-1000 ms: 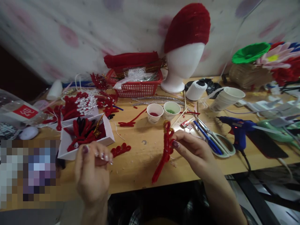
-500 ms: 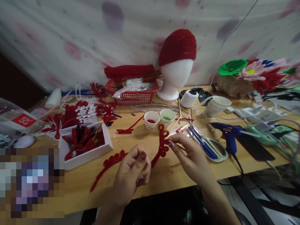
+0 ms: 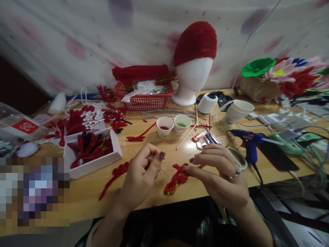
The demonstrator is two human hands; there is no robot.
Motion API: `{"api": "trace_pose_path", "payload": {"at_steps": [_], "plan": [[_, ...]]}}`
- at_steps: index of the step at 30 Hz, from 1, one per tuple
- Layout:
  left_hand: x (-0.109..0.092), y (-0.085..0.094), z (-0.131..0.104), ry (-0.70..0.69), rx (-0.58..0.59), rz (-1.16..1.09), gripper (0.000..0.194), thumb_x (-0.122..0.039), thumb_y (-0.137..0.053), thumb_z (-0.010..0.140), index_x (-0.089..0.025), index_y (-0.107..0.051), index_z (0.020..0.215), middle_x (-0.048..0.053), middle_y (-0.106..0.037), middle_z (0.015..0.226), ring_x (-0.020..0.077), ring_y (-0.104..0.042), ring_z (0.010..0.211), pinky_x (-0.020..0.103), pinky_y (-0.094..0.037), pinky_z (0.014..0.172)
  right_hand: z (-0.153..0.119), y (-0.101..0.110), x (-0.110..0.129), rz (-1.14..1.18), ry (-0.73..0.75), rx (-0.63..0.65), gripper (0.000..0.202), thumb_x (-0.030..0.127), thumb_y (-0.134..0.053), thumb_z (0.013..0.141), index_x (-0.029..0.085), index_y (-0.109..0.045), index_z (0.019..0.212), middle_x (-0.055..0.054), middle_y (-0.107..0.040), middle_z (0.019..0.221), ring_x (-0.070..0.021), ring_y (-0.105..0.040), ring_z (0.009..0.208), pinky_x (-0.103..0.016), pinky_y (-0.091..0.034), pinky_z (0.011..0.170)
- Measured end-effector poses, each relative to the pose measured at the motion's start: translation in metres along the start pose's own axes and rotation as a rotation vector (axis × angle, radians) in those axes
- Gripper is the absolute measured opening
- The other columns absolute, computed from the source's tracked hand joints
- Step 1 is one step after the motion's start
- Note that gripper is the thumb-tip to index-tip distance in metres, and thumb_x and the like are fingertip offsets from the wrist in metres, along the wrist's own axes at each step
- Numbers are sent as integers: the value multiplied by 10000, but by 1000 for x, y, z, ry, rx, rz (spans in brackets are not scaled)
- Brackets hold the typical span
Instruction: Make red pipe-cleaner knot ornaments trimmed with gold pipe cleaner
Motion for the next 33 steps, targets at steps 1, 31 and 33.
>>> {"api": "trace_pose_path", "payload": {"at_steps": [1, 31, 33], "plan": [[0, 1, 1, 9, 5, -18, 285, -470, -556, 946, -222, -510, 813, -90, -381, 575, 90, -324, 491, 214, -272, 466, -1, 1, 3, -26, 37, 4, 256, 13, -679, 840, 183, -717, 1027, -38, -653, 982, -184, -616, 916, -431, -521, 915], [3, -22, 12, 237, 224, -539, 268, -418, -659, 883, -213, -615, 716, 18, -660, 822, 162, -615, 870, 269, -471, 869, -6, -18, 1, -84, 62, 146, 210, 84, -782, 785, 250, -714, 895, -6, -655, 982, -168, -614, 899, -373, -578, 878], [2, -21, 12, 235, 166, -605, 285, -403, -674, 880, -207, -588, 692, -25, -570, 660, 132, -576, 739, 255, -476, 826, -9, -17, 2, -80, 75, 129, 249, 61, -800, 753, 238, -717, 909, -14, -639, 1005, -173, -611, 907, -376, -578, 874]]}}
Point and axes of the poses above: each hand's wrist, its own z-axis towards the middle knuckle, its own y-axis out of the back of the hand, x = y × z, the point moved 7 cm from there along z, towards the middle knuckle
